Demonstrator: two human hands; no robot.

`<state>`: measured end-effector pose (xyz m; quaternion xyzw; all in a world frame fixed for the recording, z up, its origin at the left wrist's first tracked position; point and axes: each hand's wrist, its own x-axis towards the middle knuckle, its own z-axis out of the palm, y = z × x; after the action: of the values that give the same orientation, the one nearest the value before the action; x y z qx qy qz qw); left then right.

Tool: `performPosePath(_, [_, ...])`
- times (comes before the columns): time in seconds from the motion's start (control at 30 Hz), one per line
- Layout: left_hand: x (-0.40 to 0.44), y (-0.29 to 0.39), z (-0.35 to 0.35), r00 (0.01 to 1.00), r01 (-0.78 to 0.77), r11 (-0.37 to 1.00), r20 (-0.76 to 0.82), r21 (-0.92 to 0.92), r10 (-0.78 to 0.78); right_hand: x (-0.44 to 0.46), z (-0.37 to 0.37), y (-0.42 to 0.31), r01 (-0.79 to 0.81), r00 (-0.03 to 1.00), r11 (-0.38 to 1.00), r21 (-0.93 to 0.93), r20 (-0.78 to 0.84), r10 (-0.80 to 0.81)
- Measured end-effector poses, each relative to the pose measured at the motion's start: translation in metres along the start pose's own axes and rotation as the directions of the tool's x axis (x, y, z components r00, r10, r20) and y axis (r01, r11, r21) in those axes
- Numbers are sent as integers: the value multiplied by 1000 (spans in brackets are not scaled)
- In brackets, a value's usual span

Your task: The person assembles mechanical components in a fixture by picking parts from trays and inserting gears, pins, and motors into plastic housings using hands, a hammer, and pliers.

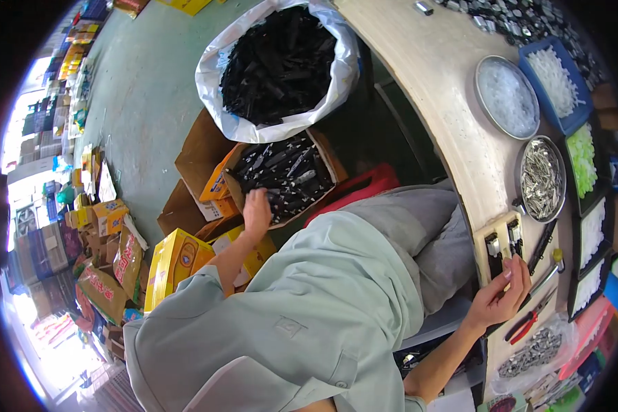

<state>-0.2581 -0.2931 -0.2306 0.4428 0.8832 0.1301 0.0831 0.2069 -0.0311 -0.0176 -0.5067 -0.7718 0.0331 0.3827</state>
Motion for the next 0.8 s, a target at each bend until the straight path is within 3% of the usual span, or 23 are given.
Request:
performPosePath(0.03, [20,5,-8,997,-58,997,-44,-46,56,0,0,-1,-10,1000,1000,4,2,10])
performPosePath(0.13, [69,28,1,966,-254,957,12,-139,258,-2,0,-3,-44,999,999,21,3,43])
performPosePath(0.17, [82,42,9,963,-248,957,69,-148,260,-3,2,-4,-59,998,998,25,-9,59])
performPosePath(0.27, [105,65,50,978,-190,980,74,-65,195,2,-4,-12,-61,998,998,-15,-21,61])
performPosePath(0.37, [113,67,49,970,-143,989,206,47,131,8,-8,-19,-124,990,988,89,-56,129])
performPosePath(0.47, [111,53,41,906,-343,919,326,194,269,24,-7,-18,-139,982,975,173,-104,159])
performPosePath(0.53, [111,53,35,845,-446,838,457,314,277,42,-6,-19,-114,985,980,161,-107,133])
performPosePath(0.6, [111,64,30,865,-422,857,415,295,283,61,-6,-21,-157,983,976,153,-75,170])
performPosePath(0.63, [116,72,25,879,-402,869,387,289,278,70,-3,-18,-93,988,982,166,-104,112])
performPosePath(0.73, [126,143,-26,846,-518,845,71,-130,529,85,-1,-22,-55,992,988,144,-104,70])
performPosePath(0.8, [129,212,-74,822,-558,751,-108,-353,559,83,7,-33,-166,981,953,252,-57,186])
